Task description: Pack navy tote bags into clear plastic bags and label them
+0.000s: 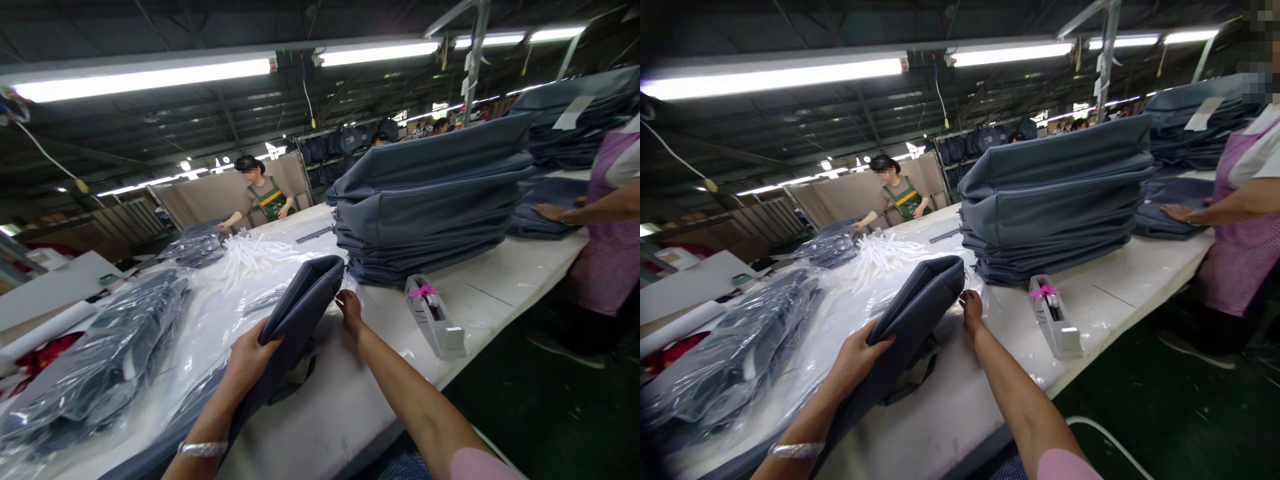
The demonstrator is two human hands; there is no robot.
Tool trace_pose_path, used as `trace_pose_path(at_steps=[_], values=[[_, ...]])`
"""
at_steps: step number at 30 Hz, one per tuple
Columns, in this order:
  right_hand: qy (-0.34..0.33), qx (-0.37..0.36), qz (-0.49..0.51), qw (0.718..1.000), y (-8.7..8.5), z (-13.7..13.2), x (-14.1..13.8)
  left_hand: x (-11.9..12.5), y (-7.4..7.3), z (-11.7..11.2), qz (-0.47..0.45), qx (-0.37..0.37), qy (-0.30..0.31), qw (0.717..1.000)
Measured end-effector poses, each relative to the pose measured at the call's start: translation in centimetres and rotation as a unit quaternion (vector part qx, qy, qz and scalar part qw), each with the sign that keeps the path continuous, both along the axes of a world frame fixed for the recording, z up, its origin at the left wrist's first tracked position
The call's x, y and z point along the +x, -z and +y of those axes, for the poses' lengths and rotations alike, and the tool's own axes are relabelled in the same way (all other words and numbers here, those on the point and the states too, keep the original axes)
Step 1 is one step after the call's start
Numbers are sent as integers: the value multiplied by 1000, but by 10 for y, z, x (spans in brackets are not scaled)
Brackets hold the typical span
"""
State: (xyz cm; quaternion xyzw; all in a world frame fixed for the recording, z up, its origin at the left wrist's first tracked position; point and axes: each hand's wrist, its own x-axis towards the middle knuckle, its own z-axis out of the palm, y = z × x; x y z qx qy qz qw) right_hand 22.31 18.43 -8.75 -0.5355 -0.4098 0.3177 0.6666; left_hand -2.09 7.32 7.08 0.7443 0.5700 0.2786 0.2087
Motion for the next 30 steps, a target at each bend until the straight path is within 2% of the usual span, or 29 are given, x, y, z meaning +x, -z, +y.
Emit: trace_pose_path(at_steps=[3,6,9,11,13,15,18,20,23,26,30], values=[[-2,14,61,998,-11,-3,-1,6,11,-10,37,17,-19,999],[-18,42,83,996,-31,-13,-7,12,27,-15,70,31,-53,996],[-46,68,69,994,-48,-36,-16,17,38,-13,90,45,-80,992],[-70,72,47,994,-52,-58,-19,18,37,-8,91,45,-85,991],[-88,61,26,994,-47,-80,-17,18,32,-3,82,42,-85,992],[-85,39,15,996,-35,-100,-12,17,25,3,75,41,-84,993],[-27,0,-5,1000,-8,-124,-7,15,18,10,71,42,-81,993],[-16,-34,-21,999,11,-137,-14,14,14,13,68,37,-79,994],[-76,-87,-38,993,32,-152,-37,12,10,17,54,37,-78,995],[-137,-116,-77,981,40,-155,-62,10,6,20,46,45,-70,995],[-190,-154,-131,961,33,-138,-78,10,4,23,49,45,-71,995]])
